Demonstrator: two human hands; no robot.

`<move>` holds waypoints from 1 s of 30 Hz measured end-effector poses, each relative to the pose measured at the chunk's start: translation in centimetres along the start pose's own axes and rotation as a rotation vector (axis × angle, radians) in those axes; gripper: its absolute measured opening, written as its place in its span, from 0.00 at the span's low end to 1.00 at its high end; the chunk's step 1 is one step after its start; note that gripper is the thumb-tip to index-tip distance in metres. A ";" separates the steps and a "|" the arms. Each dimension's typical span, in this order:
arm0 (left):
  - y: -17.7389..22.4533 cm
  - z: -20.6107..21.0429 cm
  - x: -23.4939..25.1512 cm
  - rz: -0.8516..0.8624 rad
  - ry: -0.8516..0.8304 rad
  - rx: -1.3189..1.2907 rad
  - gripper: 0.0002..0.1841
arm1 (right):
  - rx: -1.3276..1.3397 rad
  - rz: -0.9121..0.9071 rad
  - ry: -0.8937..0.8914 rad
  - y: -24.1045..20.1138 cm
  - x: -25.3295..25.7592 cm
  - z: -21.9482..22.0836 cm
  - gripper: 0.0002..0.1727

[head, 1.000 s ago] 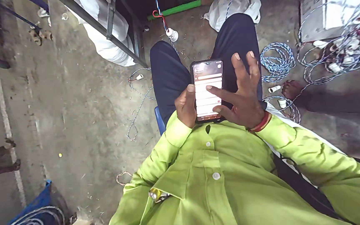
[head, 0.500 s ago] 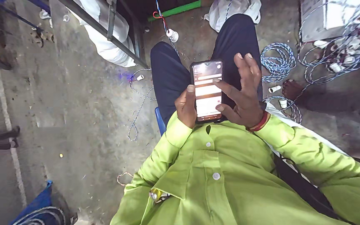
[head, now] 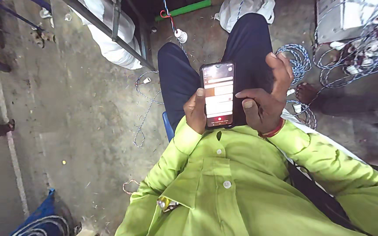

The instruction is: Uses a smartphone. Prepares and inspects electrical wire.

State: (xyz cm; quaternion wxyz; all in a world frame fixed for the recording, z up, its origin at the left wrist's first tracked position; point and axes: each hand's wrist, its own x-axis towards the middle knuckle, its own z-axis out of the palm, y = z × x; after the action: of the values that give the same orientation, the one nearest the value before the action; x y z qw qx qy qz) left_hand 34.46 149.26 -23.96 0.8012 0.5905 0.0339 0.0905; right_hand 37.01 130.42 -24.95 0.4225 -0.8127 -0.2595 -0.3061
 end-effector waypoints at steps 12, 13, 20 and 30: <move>-0.1 -0.1 0.0 0.002 -0.005 0.003 0.20 | -0.026 -0.042 -0.248 -0.5 0.4 0.4 0.30; -0.1 0.0 0.1 0.001 -0.003 0.001 0.19 | -0.038 -0.047 -0.273 -0.6 0.5 0.4 0.31; -0.1 -0.1 0.0 0.009 -0.005 -0.016 0.20 | -0.029 -0.011 -0.173 -0.4 0.4 0.3 0.27; -0.2 -0.1 0.0 -0.005 -0.010 -0.017 0.20 | 0.024 -0.056 -0.110 -0.1 0.2 0.0 0.27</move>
State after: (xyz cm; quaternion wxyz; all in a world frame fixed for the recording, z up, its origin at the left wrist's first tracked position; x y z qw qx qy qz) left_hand 34.48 149.35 -24.17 0.8067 0.5839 0.0307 0.0859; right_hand 37.02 130.54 -24.77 0.4086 -0.8156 -0.3084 -0.2697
